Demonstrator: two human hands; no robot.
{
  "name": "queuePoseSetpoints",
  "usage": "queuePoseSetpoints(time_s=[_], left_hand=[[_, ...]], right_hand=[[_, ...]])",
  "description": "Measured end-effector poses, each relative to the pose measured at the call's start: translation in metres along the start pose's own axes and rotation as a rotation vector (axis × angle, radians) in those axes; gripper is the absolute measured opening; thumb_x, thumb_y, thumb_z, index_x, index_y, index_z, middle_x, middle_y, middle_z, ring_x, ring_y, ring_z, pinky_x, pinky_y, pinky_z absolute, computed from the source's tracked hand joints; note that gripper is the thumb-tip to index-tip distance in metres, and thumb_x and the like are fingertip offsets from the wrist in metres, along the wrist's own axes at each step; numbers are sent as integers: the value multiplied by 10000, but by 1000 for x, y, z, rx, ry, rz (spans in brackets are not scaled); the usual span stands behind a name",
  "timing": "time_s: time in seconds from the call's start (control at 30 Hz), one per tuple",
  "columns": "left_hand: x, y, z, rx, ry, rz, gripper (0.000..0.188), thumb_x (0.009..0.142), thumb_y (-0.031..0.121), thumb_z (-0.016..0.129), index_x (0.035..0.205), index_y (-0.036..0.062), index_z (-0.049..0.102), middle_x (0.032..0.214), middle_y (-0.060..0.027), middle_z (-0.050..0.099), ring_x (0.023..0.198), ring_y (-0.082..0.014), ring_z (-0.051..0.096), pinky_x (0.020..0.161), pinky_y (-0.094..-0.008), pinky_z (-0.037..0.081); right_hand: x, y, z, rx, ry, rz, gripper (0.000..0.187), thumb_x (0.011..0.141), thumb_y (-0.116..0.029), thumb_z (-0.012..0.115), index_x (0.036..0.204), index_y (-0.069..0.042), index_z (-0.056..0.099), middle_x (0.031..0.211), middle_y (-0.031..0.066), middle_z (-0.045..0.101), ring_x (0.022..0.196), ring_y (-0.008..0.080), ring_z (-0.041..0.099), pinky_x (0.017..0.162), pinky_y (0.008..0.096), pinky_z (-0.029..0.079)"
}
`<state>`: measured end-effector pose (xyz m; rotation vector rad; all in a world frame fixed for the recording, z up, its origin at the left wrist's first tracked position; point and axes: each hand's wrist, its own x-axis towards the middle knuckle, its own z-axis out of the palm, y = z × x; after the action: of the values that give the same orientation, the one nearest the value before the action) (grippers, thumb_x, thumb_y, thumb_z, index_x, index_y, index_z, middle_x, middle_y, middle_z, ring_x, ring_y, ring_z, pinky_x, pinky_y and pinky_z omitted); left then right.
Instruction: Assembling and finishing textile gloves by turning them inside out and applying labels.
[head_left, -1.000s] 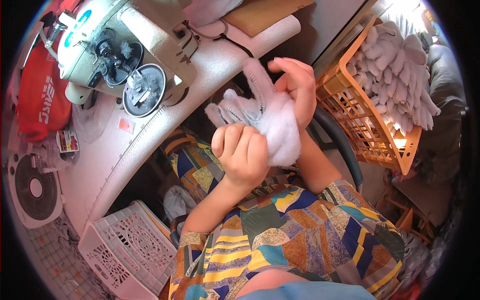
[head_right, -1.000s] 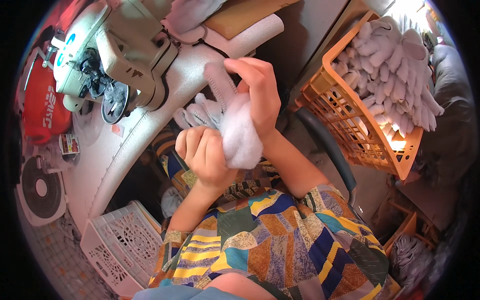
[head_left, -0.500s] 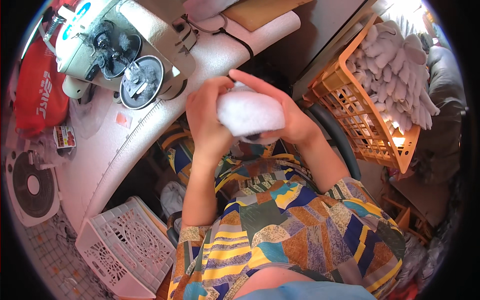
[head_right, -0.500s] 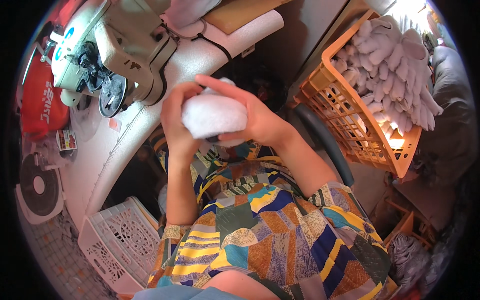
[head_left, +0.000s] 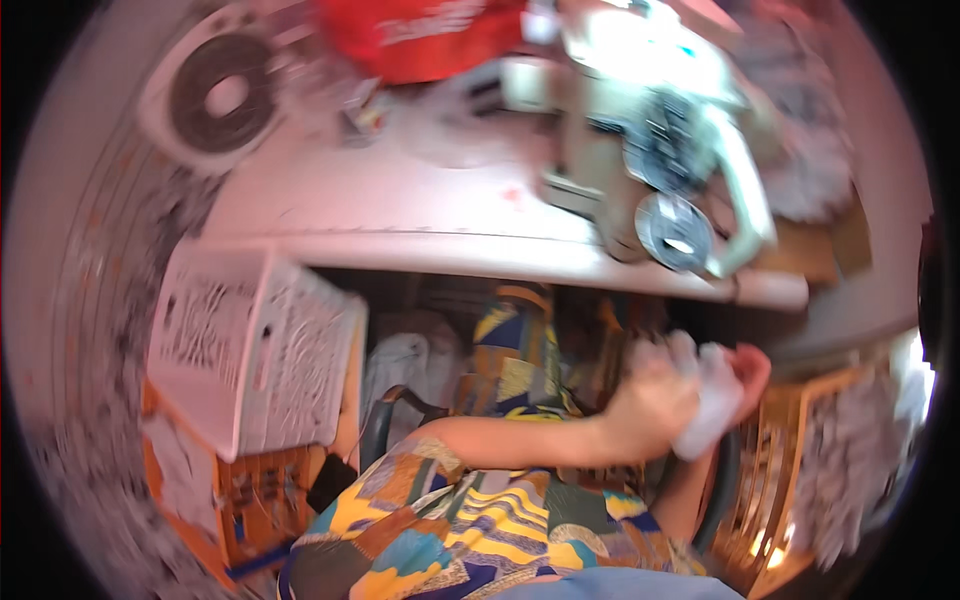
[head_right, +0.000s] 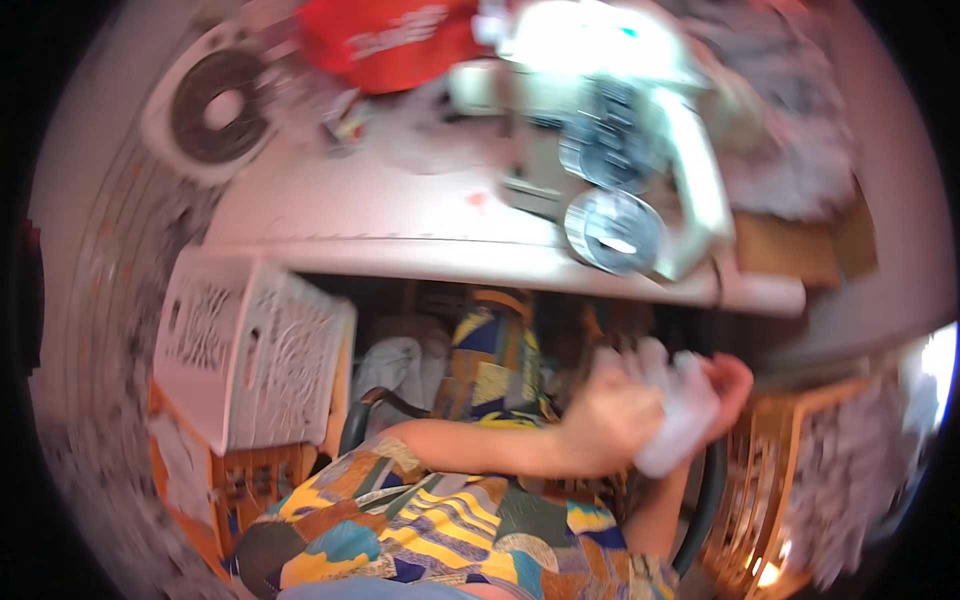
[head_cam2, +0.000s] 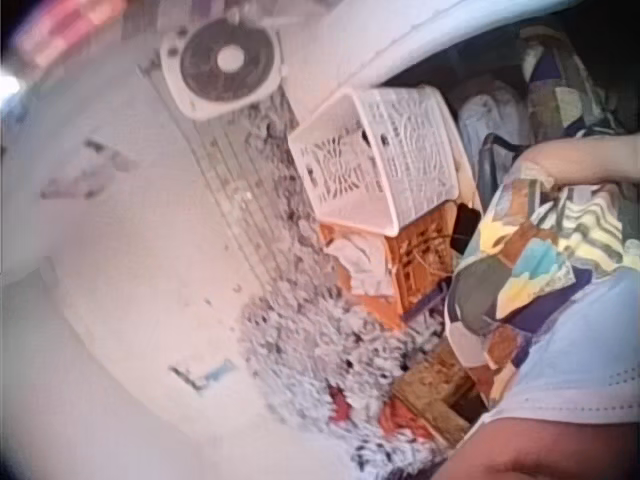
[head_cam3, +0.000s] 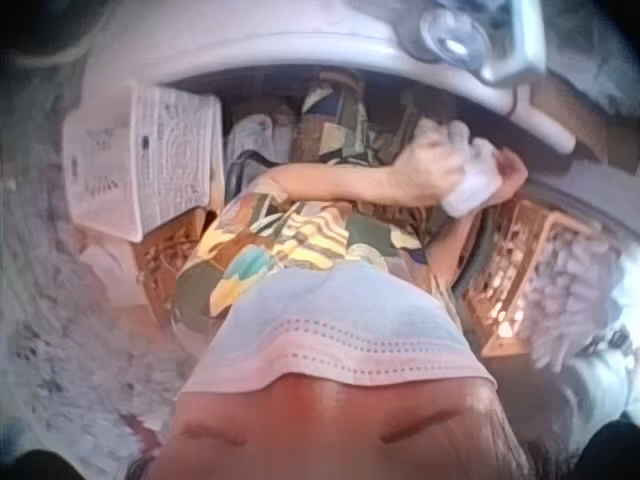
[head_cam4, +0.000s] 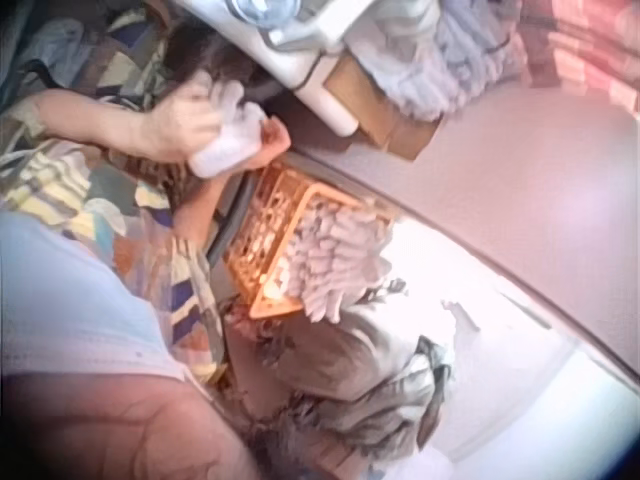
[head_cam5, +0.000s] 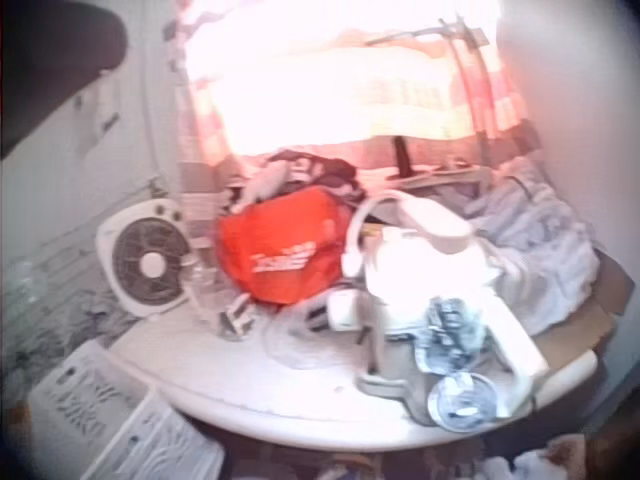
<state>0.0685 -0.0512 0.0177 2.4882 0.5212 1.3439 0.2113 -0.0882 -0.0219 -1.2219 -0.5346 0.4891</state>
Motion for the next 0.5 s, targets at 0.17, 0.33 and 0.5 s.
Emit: queuePoseSetpoints(time_s=[0.17, 0.33, 0.5], left_hand=[[-4, -7, -1, 304, -23, 27, 166, 670, 215, 585, 761, 78, 598, 863, -59, 535, 796, -213, 556, 817, -346, 388], [-10, -19, -12, 329, 54, -81, 207, 686, 194, 610, 842, 57, 614, 895, -68, 555, 826, -210, 565, 854, -366, 377], [-16, -10, -20, 207, -6, -145, 299, 637, 184, 673, 899, 53, 615, 901, -73, 557, 839, -223, 569, 824, -377, 365]], right_hand=[[6, 2, 5, -453, -170, -383, 259, 766, 5, 679, 1006, -24, 586, 873, 69, 574, 895, 228, 579, 836, 368, 478], [-11, -21, 29, -776, -494, -854, 270, 728, 2, 694, 995, -3, 653, 1005, 134, 640, 945, 264, 635, 855, 356, 510], [-7, -17, 34, -762, -533, -822, 182, 691, 18, 673, 866, 18, 623, 995, 156, 644, 848, 279, 652, 740, 344, 540]])
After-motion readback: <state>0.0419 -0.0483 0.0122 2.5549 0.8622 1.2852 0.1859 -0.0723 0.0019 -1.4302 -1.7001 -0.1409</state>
